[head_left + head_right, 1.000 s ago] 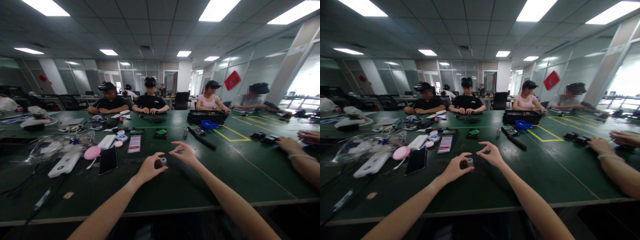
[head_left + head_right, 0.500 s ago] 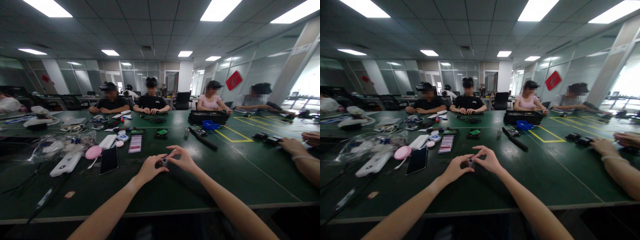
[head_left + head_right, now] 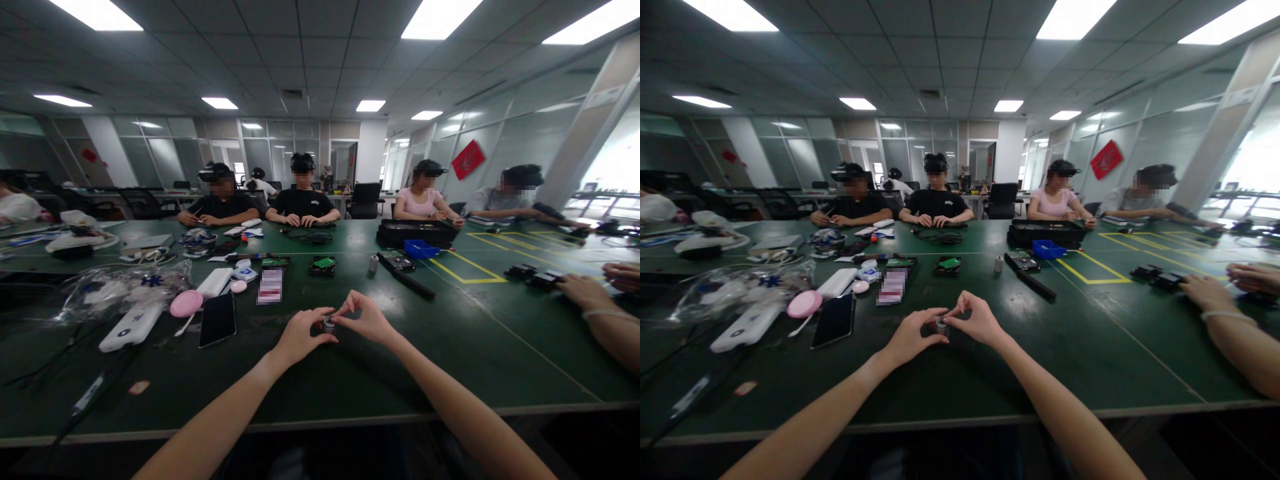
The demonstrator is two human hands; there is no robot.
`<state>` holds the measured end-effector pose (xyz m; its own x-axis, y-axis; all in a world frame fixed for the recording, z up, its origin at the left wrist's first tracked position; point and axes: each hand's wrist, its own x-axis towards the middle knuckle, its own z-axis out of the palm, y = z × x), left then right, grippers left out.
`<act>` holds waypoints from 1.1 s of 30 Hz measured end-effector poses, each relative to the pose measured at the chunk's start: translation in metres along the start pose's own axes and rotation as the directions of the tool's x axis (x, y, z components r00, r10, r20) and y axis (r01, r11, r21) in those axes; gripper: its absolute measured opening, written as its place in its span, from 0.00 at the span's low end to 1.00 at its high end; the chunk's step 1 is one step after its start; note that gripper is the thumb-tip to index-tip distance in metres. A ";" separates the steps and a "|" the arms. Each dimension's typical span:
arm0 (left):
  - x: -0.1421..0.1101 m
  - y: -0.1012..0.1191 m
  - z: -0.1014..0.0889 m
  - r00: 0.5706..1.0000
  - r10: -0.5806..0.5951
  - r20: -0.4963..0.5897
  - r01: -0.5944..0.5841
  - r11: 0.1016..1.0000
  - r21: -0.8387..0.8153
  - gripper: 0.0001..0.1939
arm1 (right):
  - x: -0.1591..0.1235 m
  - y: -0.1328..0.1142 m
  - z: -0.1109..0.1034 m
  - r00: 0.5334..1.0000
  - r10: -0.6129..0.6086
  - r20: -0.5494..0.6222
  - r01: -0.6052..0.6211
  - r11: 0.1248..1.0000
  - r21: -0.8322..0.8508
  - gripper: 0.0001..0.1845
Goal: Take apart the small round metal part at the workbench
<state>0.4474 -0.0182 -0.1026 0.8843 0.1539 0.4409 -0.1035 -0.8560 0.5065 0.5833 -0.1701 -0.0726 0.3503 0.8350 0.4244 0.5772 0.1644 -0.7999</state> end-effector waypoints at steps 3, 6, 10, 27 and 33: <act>0.000 0.001 0.000 1.000 -0.008 0.004 0.008 1.000 -0.012 0.32 | -0.001 -0.001 -0.001 1.000 0.014 0.005 -0.014 1.000 -0.011 0.22; 0.000 0.002 0.000 1.000 -0.009 0.006 0.009 1.000 -0.018 0.32 | -0.001 -0.001 0.000 1.000 -0.003 -0.009 0.003 1.000 0.002 0.21; 0.000 0.001 0.000 1.000 -0.002 -0.006 0.002 1.000 0.001 0.31 | 0.001 0.001 0.001 0.997 -0.039 -0.068 0.041 0.999 0.025 0.21; 0.000 0.005 -0.002 1.000 -0.016 -0.017 0.016 0.999 0.052 0.29 | 0.002 0.049 -0.030 0.990 0.139 -0.029 -0.139 0.911 -0.387 0.11; 0.000 0.004 -0.002 1.000 -0.018 -0.016 0.019 0.999 0.040 0.29 | 0.002 0.047 -0.029 0.986 0.168 -0.024 -0.164 0.911 -0.378 0.11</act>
<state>0.4459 -0.0212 -0.0992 0.8785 0.1776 0.4436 -0.0684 -0.8720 0.4846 0.6321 -0.1757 -0.0971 0.4599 0.8378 0.2941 0.7470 -0.1861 -0.6382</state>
